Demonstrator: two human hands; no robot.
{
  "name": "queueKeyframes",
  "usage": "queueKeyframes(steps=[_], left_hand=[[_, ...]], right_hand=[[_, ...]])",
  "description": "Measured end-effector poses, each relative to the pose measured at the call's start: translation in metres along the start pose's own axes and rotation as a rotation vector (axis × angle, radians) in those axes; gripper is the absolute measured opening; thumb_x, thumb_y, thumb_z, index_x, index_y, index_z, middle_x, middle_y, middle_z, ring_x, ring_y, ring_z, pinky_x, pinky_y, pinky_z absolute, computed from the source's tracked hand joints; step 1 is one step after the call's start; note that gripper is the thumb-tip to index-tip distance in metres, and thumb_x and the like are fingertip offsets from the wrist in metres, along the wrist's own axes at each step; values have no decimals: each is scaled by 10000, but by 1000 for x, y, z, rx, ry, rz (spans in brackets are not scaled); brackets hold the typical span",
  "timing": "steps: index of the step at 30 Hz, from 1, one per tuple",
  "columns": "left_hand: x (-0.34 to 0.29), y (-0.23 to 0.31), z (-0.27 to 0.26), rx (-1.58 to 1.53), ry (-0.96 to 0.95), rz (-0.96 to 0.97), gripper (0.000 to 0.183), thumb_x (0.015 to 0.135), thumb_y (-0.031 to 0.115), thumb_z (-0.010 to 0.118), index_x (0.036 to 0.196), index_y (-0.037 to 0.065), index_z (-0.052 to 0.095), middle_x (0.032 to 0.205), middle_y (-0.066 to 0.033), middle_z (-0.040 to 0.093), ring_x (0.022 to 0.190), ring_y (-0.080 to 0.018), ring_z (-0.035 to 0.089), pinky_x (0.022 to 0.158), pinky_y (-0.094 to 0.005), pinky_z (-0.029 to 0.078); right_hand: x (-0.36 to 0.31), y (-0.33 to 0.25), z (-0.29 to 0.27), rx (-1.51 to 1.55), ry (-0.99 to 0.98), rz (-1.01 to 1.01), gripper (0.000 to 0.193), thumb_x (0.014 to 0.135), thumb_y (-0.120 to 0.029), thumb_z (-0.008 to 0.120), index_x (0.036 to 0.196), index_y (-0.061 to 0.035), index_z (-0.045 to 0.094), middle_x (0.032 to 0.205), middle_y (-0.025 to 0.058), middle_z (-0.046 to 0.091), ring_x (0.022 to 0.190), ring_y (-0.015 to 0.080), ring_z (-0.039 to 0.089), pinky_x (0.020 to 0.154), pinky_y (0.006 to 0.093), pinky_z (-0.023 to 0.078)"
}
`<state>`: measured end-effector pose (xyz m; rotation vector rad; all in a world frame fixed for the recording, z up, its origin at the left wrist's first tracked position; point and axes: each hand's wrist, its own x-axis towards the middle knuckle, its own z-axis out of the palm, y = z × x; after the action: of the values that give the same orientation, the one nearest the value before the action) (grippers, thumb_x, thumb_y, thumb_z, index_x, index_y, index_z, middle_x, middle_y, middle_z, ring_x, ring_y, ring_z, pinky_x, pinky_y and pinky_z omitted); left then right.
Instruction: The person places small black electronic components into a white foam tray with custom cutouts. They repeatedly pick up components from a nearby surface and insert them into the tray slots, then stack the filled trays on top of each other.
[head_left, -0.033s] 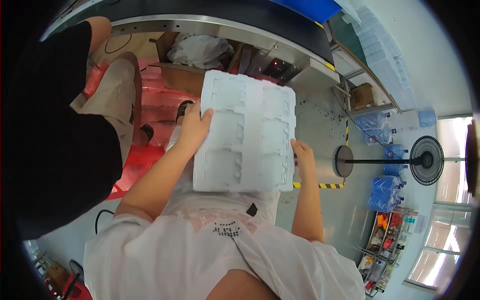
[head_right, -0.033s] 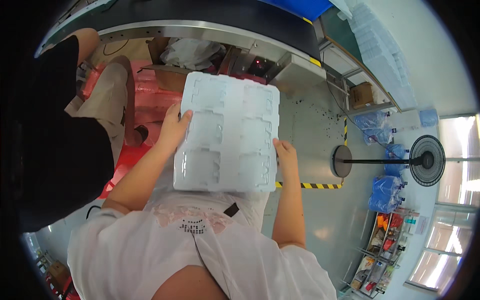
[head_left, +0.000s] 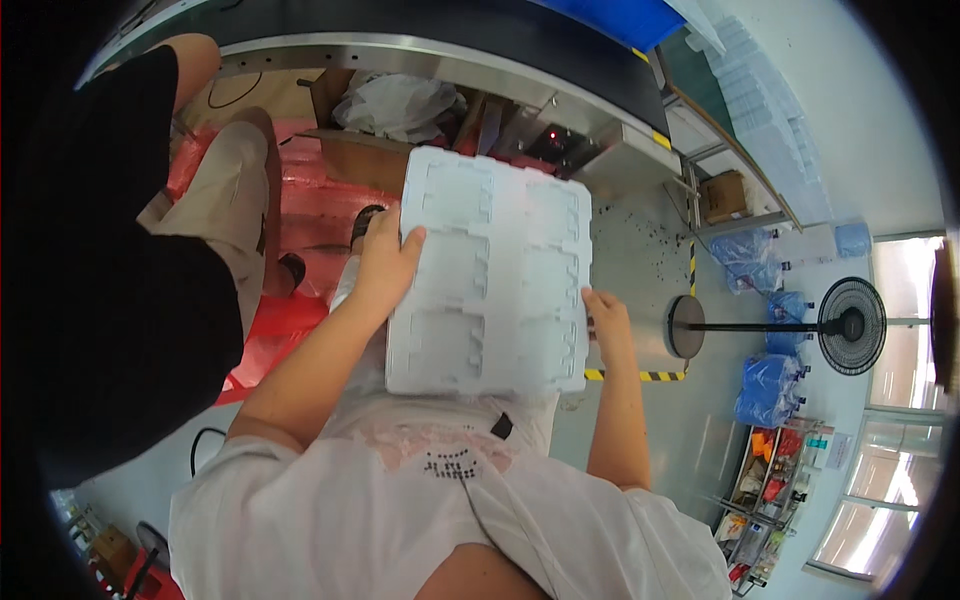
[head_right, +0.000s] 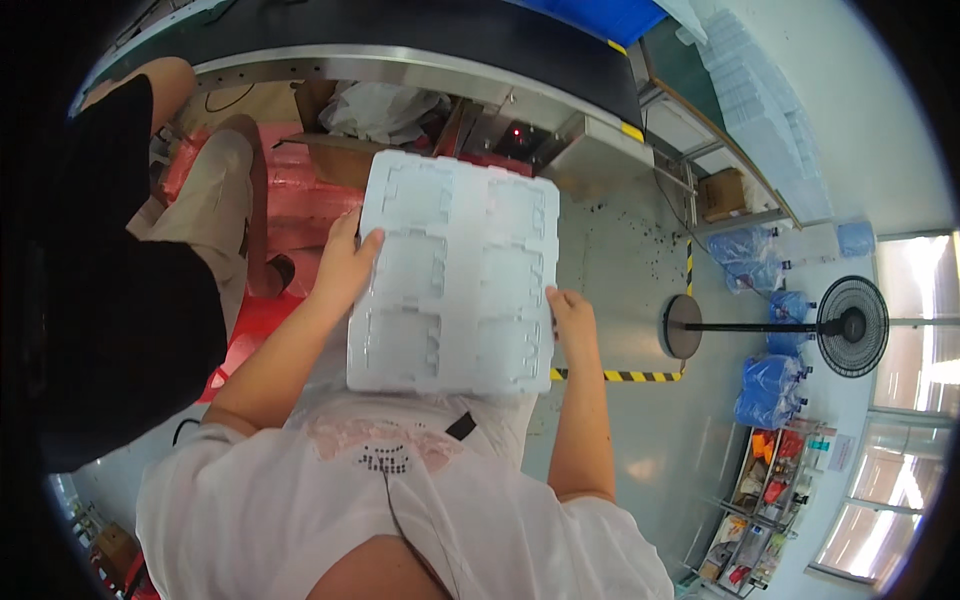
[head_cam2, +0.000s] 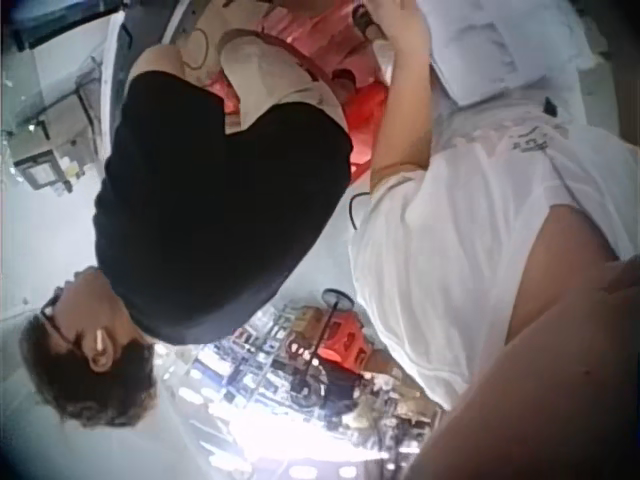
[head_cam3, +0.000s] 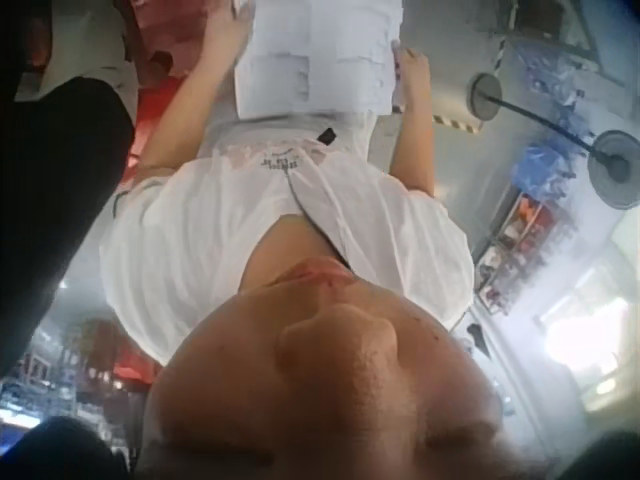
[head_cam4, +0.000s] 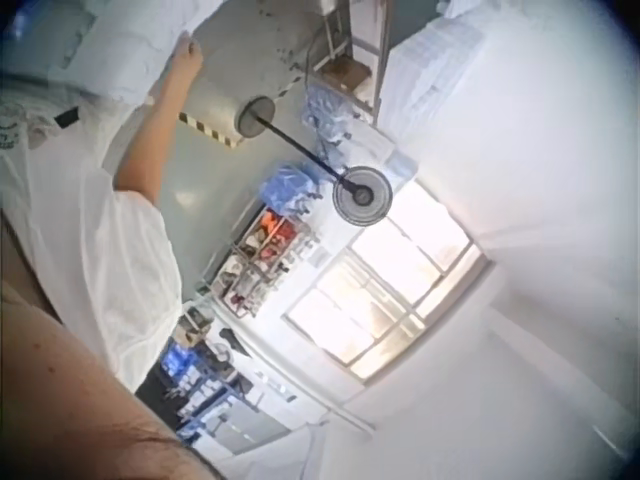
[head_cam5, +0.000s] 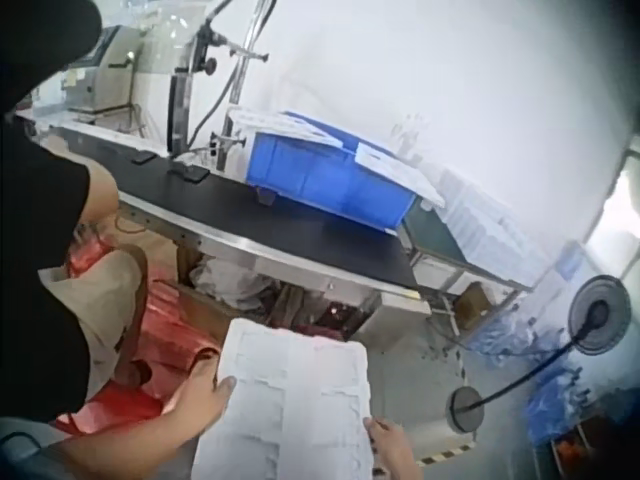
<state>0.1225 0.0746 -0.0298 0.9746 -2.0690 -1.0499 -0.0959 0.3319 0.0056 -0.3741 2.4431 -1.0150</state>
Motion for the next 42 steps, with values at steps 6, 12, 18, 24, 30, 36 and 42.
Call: queueKeyframes(steps=[6, 12, 18, 24, 30, 36, 42], left_hand=[[127, 70, -59, -66, 292, 402, 376, 862, 206, 609, 1154, -25, 557, 1155, -208, 550, 1091, -367, 511, 930, -419, 399], [337, 86, -32, 594, 858, 365, 352, 828, 303, 639, 993, -7, 649, 1069, -133, 621, 1059, -308, 542, 868, -489, 417], [382, 55, -7, 894, 518, -99, 381, 864, 311, 566, 1096, 18, 642, 1139, -141, 594, 1156, -347, 458, 881, -621, 349], [328, 81, -33, 256, 360, 306, 216, 796, 167, 652, 908, -18, 660, 810, -170, 661, 785, -329, 649, 731, -383, 505], [213, 100, -55, -349, -221, 261, 267, 822, 195, 654, 1018, 17, 624, 965, -129, 636, 879, -254, 604, 765, -363, 470], [159, 59, -14, 20, -806, 238, 226, 813, 104, 656, 1024, 26, 646, 903, -65, 618, 858, -181, 574, 789, -298, 446], [144, 12, 6, 167, -538, 408, 279, 839, 64, 606, 1112, 15, 639, 1011, -124, 631, 990, -228, 572, 870, -286, 426]], right_hand=[[38, -178, 4, -48, 311, -676, 294, 860, -267, 639, 1008, -14, 633, 922, 104, 596, 811, 212, 593, 735, 332, 471], [182, -341, 76, -397, 535, -888, 492, 890, -455, 492, 974, 2, 651, 1004, 228, 580, 919, 377, 592, 818, 452, 465], [223, -379, 129, -851, 617, -445, 448, 836, -399, 597, 1113, -49, 635, 1176, 137, 583, 961, 243, 607, 801, 334, 469], [169, -334, 70, 268, 230, -748, 217, 807, -140, 639, 933, 27, 583, 761, 156, 619, 697, 292, 599, 682, 383, 491], [93, -236, 1, 192, -161, -647, 340, 754, -85, 688, 1084, -43, 619, 966, 35, 628, 792, 101, 556, 716, 236, 446], [122, -135, 5, -19, -511, -439, 316, 783, -13, 642, 1096, -57, 622, 967, 0, 618, 863, 81, 544, 777, 240, 441], [83, -101, 32, -216, -105, -766, 335, 770, -77, 669, 1104, -95, 641, 1059, 49, 625, 978, 206, 574, 853, 310, 450]])
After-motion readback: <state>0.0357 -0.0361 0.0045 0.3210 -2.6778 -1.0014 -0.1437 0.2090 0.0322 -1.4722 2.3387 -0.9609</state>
